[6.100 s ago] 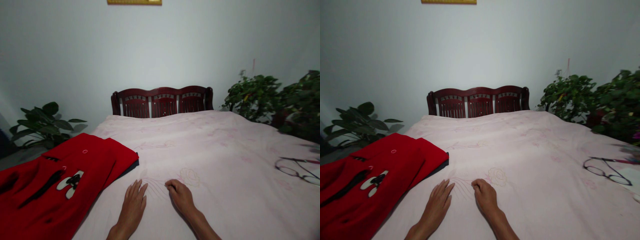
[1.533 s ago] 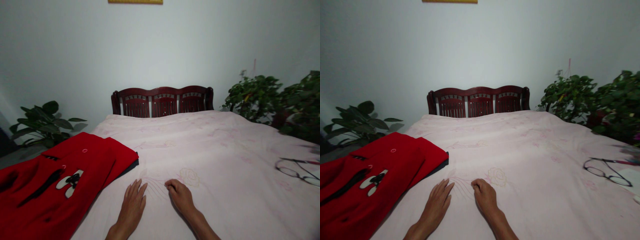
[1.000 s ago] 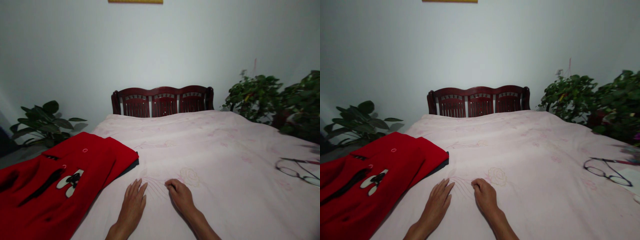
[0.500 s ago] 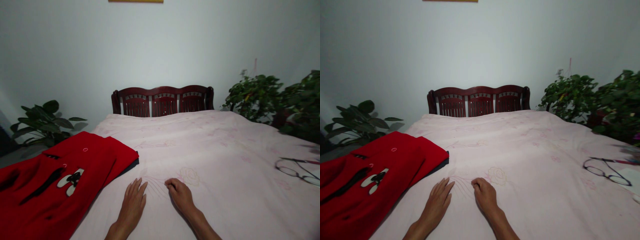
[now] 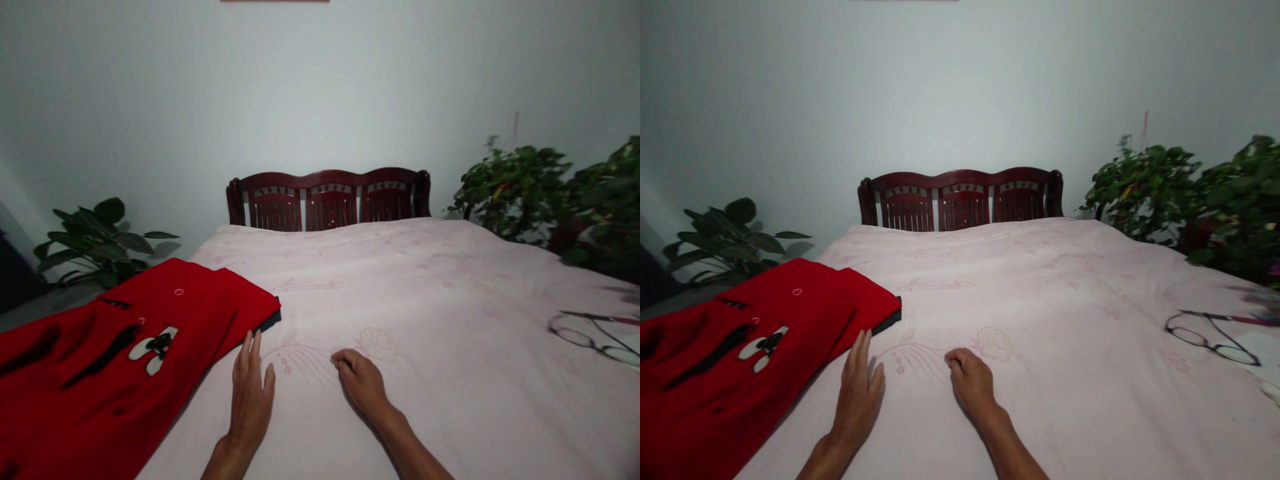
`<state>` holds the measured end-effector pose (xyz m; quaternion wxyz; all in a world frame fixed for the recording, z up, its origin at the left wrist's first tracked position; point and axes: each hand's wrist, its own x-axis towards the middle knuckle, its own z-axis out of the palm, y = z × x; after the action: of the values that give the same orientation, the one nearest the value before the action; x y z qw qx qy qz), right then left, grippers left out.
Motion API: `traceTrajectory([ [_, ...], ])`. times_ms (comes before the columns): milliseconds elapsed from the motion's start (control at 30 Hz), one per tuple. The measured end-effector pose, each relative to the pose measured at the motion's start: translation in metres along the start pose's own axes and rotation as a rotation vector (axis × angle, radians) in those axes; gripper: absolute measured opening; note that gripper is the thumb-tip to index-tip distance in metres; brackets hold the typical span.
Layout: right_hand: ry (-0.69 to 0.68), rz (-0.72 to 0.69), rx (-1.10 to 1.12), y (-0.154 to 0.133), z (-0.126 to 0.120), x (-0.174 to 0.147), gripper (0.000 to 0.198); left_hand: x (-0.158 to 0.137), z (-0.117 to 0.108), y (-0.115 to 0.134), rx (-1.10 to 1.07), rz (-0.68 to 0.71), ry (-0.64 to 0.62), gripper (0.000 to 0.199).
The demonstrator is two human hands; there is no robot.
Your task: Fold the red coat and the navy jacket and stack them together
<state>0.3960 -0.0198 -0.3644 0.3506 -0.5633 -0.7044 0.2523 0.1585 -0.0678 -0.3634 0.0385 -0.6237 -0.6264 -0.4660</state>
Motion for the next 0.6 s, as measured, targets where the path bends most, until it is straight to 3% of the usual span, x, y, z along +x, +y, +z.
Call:
traceTrajectory([
  [100,0.002,-0.009,-0.001,0.001,0.000,-0.003,0.029,0.008,-0.022,0.000,-0.042,-0.093,0.065,0.062],
  [233,0.005,-0.040,0.013,0.001,-0.002,-0.006,0.029,0.014,-0.067,-0.018,0.021,-0.187,0.145,0.057],
  [467,0.008,-0.041,0.017,0.004,-0.002,-0.009,0.029,-0.021,-0.136,-0.037,0.466,-0.013,0.106,0.064],
  [600,0.006,-0.039,0.006,0.004,-0.001,-0.010,0.030,-0.027,-0.157,-0.049,0.751,-0.076,0.123,0.069],
])
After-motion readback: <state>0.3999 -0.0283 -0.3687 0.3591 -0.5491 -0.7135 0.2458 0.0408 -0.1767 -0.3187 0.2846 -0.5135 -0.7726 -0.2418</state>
